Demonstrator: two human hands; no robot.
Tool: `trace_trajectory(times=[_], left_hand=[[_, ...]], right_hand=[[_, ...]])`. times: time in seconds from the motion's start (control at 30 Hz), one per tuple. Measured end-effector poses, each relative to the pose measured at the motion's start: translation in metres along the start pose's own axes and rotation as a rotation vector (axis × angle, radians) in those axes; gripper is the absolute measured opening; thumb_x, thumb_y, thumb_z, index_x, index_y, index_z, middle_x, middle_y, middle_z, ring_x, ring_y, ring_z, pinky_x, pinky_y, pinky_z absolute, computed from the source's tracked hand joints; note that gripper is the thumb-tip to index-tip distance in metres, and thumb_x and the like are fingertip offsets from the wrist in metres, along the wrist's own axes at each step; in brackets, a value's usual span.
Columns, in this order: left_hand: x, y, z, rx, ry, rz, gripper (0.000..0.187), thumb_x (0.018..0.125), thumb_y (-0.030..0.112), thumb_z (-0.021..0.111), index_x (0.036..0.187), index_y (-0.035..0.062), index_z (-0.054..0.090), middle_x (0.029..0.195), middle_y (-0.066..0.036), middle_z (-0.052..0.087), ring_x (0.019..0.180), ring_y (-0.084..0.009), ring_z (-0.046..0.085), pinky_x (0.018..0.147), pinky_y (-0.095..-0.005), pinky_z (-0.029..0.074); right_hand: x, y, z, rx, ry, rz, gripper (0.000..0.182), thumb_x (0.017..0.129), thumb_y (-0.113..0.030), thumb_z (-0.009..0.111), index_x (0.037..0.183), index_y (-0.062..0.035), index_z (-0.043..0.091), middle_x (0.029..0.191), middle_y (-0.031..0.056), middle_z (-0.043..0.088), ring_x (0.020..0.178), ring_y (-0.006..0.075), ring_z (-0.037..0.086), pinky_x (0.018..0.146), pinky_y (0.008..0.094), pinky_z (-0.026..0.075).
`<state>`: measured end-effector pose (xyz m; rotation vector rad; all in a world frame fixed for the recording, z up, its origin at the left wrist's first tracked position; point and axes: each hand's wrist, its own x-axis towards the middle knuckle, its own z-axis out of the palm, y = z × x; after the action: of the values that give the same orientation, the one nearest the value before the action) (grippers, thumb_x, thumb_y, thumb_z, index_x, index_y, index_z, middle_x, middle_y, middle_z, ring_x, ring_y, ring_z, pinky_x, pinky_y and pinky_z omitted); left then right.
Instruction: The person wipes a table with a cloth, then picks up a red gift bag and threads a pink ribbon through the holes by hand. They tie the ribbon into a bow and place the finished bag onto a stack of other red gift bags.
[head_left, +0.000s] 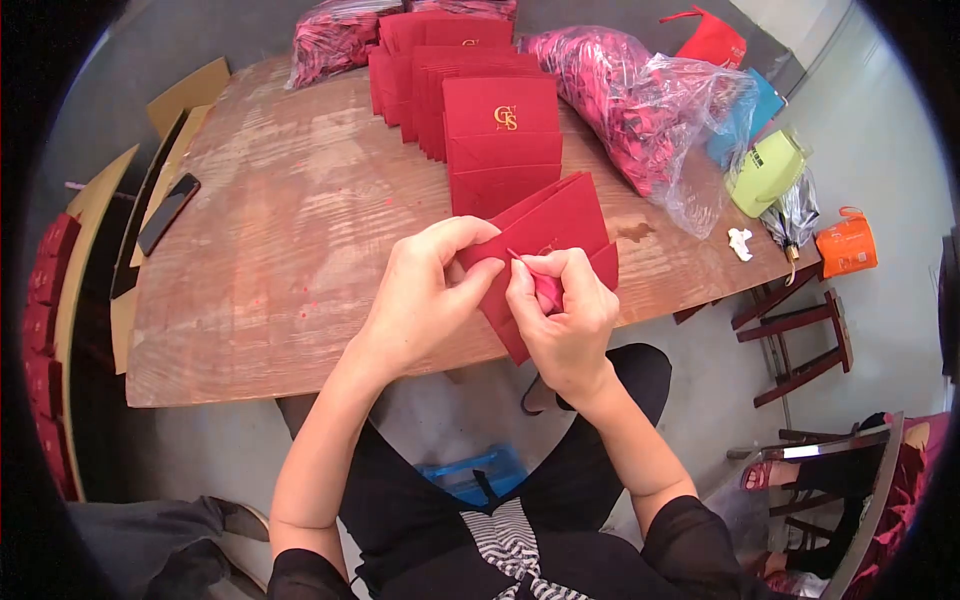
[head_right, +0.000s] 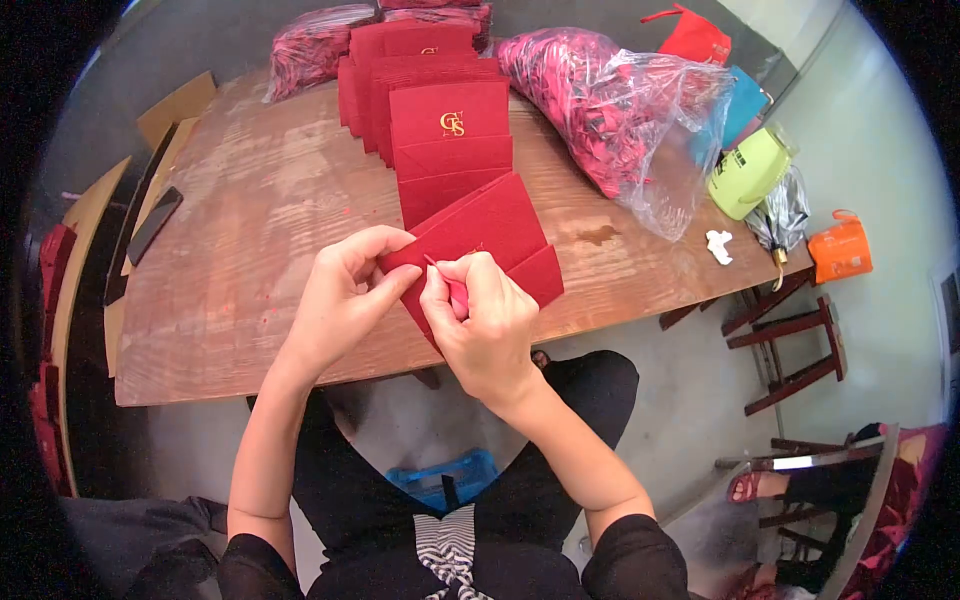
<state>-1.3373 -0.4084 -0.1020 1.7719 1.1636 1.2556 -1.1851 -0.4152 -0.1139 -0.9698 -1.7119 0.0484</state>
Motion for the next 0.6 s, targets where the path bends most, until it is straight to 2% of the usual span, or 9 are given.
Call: trace_trajectory(times=[0.1, 0.13, 0.27, 0.33, 0.4, 0.43, 0.5, 0.6], left_hand=[[0.000, 0.005, 0.003, 0.048, 0.023, 0.040, 0.022, 0.082, 0.001, 0.064, 0.104, -0.0026, 0.061, 0.084, 0.001, 0.060, 0.065, -0.0018, 0.048, 0.054, -0.0181, 0.039], [0.000, 0.007, 0.003, 0.047, 0.027, 0.040, 0.022, 0.082, 0.001, 0.064, 0.104, -0.0026, 0.061, 0.084, 0.001, 0.060, 0.065, -0.0018, 0.048, 0.054, -0.0181, 0.039], [-0.001, 0.009, 0.007, 0.103, 0.020, 0.072, 0.022, 0.080, 0.000, 0.064, 0.102, -0.0018, 0.062, 0.083, -0.002, 0.062, 0.064, -0.0041, 0.049, 0.055, -0.0206, 0.041], [0.000, 0.011, 0.009, 0.113, 0.049, 0.113, 0.023, 0.079, 0.000, 0.064, 0.102, -0.0018, 0.062, 0.081, -0.004, 0.062, 0.063, -0.0053, 0.050, 0.055, -0.0216, 0.042], [0.002, 0.016, 0.008, 0.147, 0.043, 0.125, 0.022, 0.077, 0.002, 0.060, 0.099, -0.0029, 0.060, 0.087, -0.019, 0.063, 0.070, -0.0301, 0.063, 0.063, -0.0359, 0.050], [0.002, 0.015, 0.009, 0.130, 0.032, 0.121, 0.022, 0.077, 0.002, 0.059, 0.098, -0.0032, 0.060, 0.089, -0.021, 0.063, 0.076, -0.0346, 0.063, 0.066, -0.0385, 0.050], [0.003, 0.007, 0.011, 0.151, 0.052, 0.193, 0.023, 0.078, 0.000, 0.063, 0.101, -0.0025, 0.061, 0.079, -0.009, 0.062, 0.059, -0.0100, 0.053, 0.054, -0.0252, 0.044], [0.005, 0.002, 0.014, 0.149, 0.069, 0.204, 0.023, 0.078, 0.001, 0.064, 0.101, -0.0027, 0.061, 0.077, -0.010, 0.062, 0.058, -0.0110, 0.053, 0.054, -0.0257, 0.044]], right_hand=[[0.000, -0.003, -0.001, 0.014, 0.014, 0.074, 0.014, 0.075, 0.001, 0.068, 0.079, -0.0019, 0.055, 0.063, 0.0085, 0.053, 0.050, 0.0204, 0.053, 0.048, 0.0320, 0.044], [-0.001, -0.005, -0.003, 0.081, -0.025, 0.199, 0.013, 0.077, -0.001, 0.068, 0.079, -0.0014, 0.055, 0.060, 0.0082, 0.053, 0.049, 0.0176, 0.052, 0.048, 0.0306, 0.043], [0.000, -0.001, -0.006, 0.214, -0.070, 0.358, 0.012, 0.079, -0.004, 0.067, 0.080, -0.0014, 0.055, 0.059, 0.0067, 0.054, 0.051, 0.0129, 0.053, 0.049, 0.0296, 0.043], [0.001, 0.002, -0.007, 0.210, -0.070, 0.352, 0.012, 0.079, -0.004, 0.067, 0.080, -0.0014, 0.055, 0.059, 0.0067, 0.054, 0.051, 0.0126, 0.053, 0.049, 0.0296, 0.043], [0.002, 0.004, -0.007, 0.186, -0.089, 0.347, 0.013, 0.080, -0.005, 0.067, 0.080, -0.0014, 0.055, 0.060, 0.0077, 0.056, 0.052, 0.0144, 0.055, 0.049, 0.0299, 0.044], [0.002, 0.004, -0.008, 0.144, -0.090, 0.312, 0.012, 0.080, -0.005, 0.067, 0.080, -0.0013, 0.055, 0.061, 0.0083, 0.057, 0.052, 0.0160, 0.055, 0.050, 0.0305, 0.044], [0.000, 0.005, -0.006, 0.088, -0.089, 0.223, 0.012, 0.080, -0.005, 0.066, 0.081, -0.0010, 0.055, 0.065, 0.0106, 0.058, 0.053, 0.0204, 0.057, 0.050, 0.0318, 0.045], [0.002, 0.007, -0.005, 0.049, -0.068, 0.150, 0.012, 0.081, -0.004, 0.066, 0.081, -0.0003, 0.055, 0.066, 0.0118, 0.058, 0.054, 0.0217, 0.057, 0.052, 0.0318, 0.046]])
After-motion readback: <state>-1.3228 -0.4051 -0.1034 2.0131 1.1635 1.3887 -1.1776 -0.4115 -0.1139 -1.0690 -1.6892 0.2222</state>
